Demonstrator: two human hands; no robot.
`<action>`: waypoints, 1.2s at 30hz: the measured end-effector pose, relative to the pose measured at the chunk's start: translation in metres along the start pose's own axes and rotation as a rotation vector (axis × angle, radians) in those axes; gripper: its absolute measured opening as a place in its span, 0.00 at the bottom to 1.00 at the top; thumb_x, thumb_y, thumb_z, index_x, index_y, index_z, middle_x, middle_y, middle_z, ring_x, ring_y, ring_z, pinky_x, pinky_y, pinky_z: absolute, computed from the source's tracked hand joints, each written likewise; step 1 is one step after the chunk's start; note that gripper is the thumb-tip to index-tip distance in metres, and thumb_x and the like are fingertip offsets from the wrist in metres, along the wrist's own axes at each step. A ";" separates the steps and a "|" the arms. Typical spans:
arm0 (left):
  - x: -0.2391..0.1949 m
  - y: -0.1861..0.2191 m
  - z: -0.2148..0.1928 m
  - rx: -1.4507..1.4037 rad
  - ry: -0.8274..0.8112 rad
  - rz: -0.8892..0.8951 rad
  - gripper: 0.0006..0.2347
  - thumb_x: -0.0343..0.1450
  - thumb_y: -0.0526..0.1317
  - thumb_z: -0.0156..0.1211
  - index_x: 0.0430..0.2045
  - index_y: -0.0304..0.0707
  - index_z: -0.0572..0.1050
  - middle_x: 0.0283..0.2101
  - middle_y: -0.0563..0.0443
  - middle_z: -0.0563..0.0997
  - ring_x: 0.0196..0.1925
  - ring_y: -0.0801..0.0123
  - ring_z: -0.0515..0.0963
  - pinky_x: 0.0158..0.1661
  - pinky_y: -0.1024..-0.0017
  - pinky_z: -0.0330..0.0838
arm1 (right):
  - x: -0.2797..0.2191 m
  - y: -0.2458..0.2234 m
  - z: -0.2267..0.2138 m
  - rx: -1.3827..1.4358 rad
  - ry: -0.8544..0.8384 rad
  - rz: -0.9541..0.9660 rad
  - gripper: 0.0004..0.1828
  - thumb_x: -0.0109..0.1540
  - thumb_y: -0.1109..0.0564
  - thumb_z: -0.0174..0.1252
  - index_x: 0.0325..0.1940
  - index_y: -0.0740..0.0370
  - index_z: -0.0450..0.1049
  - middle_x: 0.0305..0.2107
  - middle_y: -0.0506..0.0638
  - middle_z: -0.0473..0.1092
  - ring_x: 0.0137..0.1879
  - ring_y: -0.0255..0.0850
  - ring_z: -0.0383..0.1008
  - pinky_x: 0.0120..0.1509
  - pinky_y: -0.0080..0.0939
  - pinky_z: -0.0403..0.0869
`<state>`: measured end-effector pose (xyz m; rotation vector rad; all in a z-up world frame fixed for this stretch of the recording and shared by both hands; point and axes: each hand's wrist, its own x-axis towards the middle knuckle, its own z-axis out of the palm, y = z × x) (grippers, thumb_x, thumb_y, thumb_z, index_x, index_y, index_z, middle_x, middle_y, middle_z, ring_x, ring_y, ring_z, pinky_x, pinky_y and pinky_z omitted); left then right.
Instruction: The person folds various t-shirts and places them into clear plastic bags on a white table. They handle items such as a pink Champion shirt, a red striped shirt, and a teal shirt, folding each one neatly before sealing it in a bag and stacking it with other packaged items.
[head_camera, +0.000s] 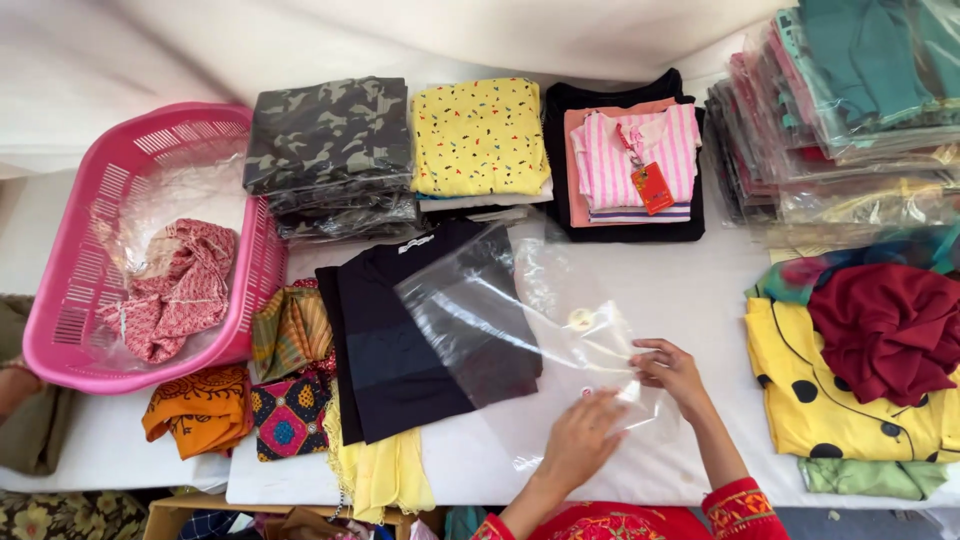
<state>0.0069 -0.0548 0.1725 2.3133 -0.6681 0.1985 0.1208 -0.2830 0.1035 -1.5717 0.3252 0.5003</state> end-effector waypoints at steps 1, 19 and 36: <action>-0.001 -0.002 -0.006 -0.032 0.031 -0.086 0.16 0.76 0.43 0.60 0.57 0.38 0.74 0.66 0.42 0.74 0.68 0.50 0.72 0.64 0.54 0.67 | 0.002 0.009 -0.010 0.051 0.060 -0.001 0.21 0.62 0.61 0.59 0.61 0.60 0.75 0.40 0.52 0.80 0.40 0.37 0.78 0.46 0.39 0.79; 0.069 -0.047 0.136 0.370 -0.323 -0.357 0.50 0.59 0.68 0.64 0.76 0.54 0.49 0.76 0.26 0.38 0.74 0.20 0.33 0.59 0.16 0.29 | -0.083 -0.003 -0.002 -1.150 0.400 -0.968 0.27 0.53 0.63 0.57 0.58 0.59 0.71 0.57 0.57 0.69 0.68 0.54 0.65 0.73 0.56 0.63; 0.030 -0.107 0.243 0.190 -0.228 0.142 0.54 0.54 0.76 0.62 0.75 0.52 0.52 0.78 0.37 0.45 0.81 0.37 0.35 0.74 0.38 0.27 | -0.028 -0.014 0.025 -1.113 -0.319 -0.953 0.30 0.67 0.35 0.48 0.68 0.51 0.69 0.69 0.51 0.62 0.76 0.50 0.58 0.80 0.58 0.56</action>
